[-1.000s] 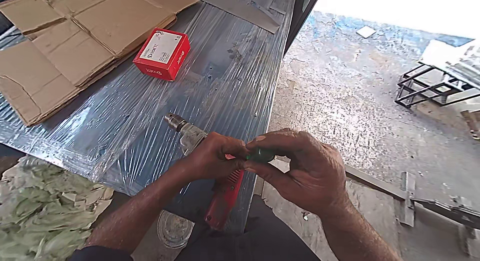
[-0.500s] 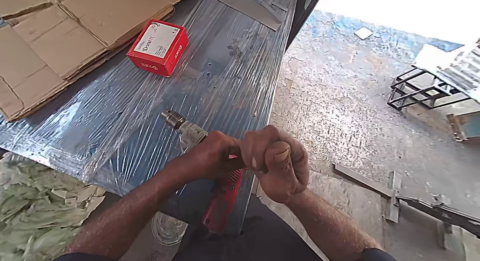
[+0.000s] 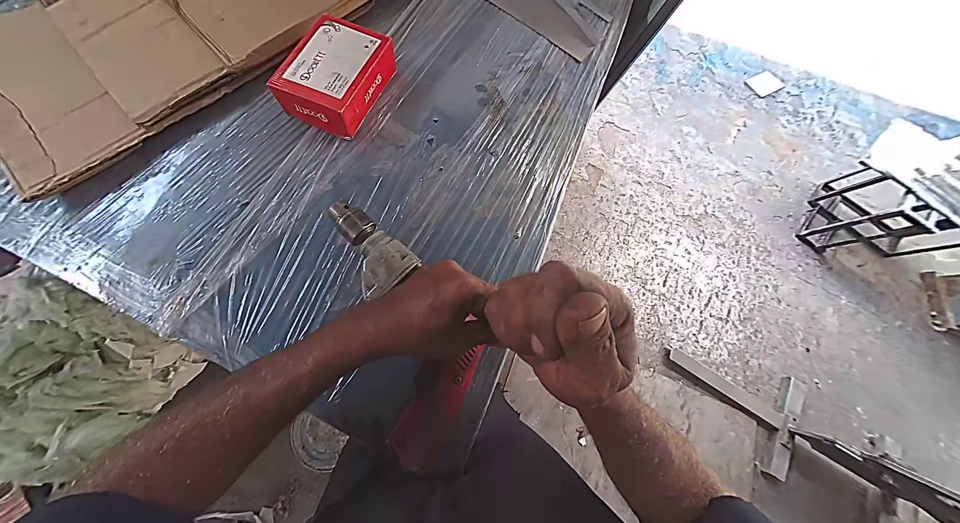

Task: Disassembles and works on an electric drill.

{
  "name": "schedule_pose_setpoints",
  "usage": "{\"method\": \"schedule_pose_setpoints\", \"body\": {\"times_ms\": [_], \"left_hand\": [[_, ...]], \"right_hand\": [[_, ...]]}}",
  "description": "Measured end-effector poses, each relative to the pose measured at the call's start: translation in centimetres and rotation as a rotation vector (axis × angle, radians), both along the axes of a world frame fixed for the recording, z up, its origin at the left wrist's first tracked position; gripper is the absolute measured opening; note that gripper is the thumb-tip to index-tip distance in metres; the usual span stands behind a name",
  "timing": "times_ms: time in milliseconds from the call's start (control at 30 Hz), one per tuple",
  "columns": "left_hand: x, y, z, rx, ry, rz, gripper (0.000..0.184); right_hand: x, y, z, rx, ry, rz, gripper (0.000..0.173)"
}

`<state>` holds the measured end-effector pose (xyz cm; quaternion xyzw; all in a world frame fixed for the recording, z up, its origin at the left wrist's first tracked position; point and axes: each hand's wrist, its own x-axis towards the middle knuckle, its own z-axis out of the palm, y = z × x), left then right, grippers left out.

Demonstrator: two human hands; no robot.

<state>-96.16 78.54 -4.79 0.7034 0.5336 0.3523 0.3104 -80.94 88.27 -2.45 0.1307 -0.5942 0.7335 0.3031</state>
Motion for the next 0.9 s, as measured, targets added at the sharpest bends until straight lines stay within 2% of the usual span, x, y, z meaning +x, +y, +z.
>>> {"method": "schedule_pose_setpoints", "body": {"times_ms": [100,167,233,300,367,433,567,733,900], "left_hand": [[0.2,-0.3,-0.4,0.012,-0.040,0.045,0.013],[0.2,-0.3,-0.7,0.007,-0.046,0.067,0.014],[0.3,-0.5,-0.7,0.009,-0.033,0.095,0.015],[0.2,-0.8,-0.5,0.040,-0.023,0.097,0.016],[0.2,-1.0,-0.5,0.067,-0.011,0.074,0.017],[0.3,-1.0,-0.8,0.066,0.014,0.048,0.017],[0.1,-1.2,-1.3,0.087,-0.058,0.029,0.014],[0.0,-1.8,-1.0,0.146,-0.080,0.036,0.012],[-0.2,-1.7,-1.0,0.152,-0.097,0.030,0.011]], "right_hand": [[-0.4,1.7,-0.1,-0.085,0.011,0.252,0.038],[-0.7,2.3,-0.3,-0.142,0.018,0.296,0.031],[-0.4,2.1,-0.6,0.011,0.029,0.100,0.024],[0.5,1.9,-0.1,0.331,-0.030,-0.221,0.017],[1.7,1.4,0.8,0.525,-0.131,-0.469,0.026],[2.4,0.6,1.2,0.548,-0.182,-0.619,0.038],[3.1,-0.3,1.2,0.510,-0.232,-0.626,0.054],[3.3,-1.1,2.3,0.595,-0.265,-0.724,0.034],[3.1,-1.4,2.8,0.621,-0.280,-0.753,0.032]]}}
